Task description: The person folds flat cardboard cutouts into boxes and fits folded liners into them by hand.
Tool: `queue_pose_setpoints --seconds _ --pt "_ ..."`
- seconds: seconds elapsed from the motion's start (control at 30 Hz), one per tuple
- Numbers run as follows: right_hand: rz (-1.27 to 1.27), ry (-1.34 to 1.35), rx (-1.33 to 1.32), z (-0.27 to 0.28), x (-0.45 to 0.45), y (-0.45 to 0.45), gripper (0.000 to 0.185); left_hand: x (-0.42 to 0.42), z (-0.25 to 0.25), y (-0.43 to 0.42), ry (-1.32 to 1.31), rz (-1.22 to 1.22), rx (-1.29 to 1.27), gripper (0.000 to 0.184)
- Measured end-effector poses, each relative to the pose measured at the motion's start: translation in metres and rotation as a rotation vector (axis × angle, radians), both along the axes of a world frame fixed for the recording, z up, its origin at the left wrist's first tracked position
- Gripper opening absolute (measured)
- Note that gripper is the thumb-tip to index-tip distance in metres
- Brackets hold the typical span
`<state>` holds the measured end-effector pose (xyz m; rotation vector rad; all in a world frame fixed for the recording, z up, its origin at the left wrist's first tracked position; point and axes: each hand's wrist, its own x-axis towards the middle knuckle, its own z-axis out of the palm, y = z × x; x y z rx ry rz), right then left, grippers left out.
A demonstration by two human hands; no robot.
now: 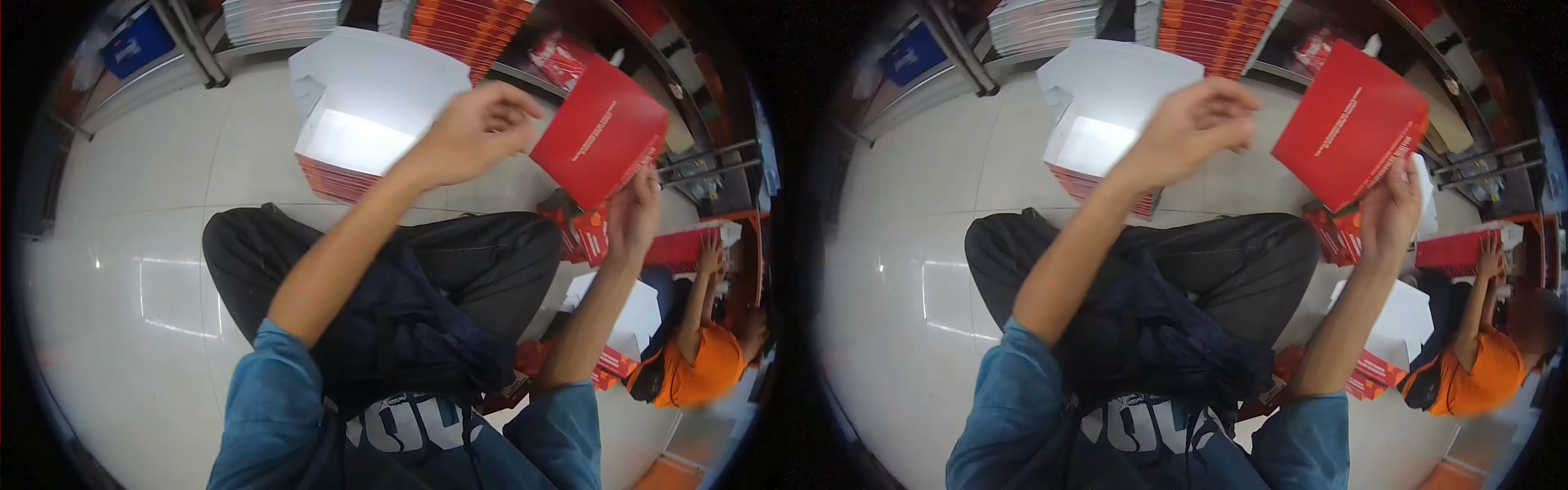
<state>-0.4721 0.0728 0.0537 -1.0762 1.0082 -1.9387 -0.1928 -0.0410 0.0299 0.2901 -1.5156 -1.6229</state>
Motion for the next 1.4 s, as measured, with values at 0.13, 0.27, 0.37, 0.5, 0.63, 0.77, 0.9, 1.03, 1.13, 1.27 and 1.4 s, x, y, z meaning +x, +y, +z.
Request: queue_pose_setpoints --seconds 0.13,0.27,0.37,0.5,0.63,0.77,0.9,1.03,1.13,1.27,1.4 --pt "-0.450 0.538 -0.154 0.040 0.070 0.005 0.024 0.115 -0.039 -0.050 -0.315 0.684 -0.352 0.020" --pt "-0.402 1.094 -0.320 0.044 0.176 -0.022 0.022 0.187 -0.089 -0.073 -0.601 0.828 -0.240 0.027" --pt "-0.071 1.399 -0.368 0.012 0.249 -0.058 0.020 0.199 -0.084 -0.058 -0.742 0.591 0.086 0.032" --pt "0.121 1.583 -0.043 -0.057 0.270 -0.088 0.027 0.208 -0.081 -0.055 -0.563 0.567 0.319 0.033" --pt "0.218 1.504 0.049 -0.075 0.258 -0.097 0.027 0.211 -0.077 -0.053 -0.626 0.470 0.296 0.033" --pt "0.242 1.722 0.166 -0.055 0.252 -0.090 0.024 0.208 -0.074 -0.047 -0.670 0.511 0.196 0.036" --pt "0.239 1.903 0.203 -0.053 0.255 -0.088 0.018 0.203 -0.079 -0.043 -0.761 0.550 0.009 0.041" --pt "0.202 2.010 0.216 -0.048 0.258 -0.085 0.013 0.199 -0.084 -0.041 -0.743 0.580 -0.116 0.040" --pt "0.166 2.052 0.216 -0.043 0.259 -0.080 0.011 0.195 -0.088 -0.041 -0.726 0.593 -0.183 0.035" --pt "0.104 2.070 0.211 -0.046 0.261 -0.074 0.011 0.194 -0.092 -0.042 -0.729 0.642 -0.272 0.026" --pt "0.053 2.075 0.180 -0.046 0.265 -0.066 0.011 0.195 -0.091 -0.040 -0.727 0.655 -0.314 0.024"
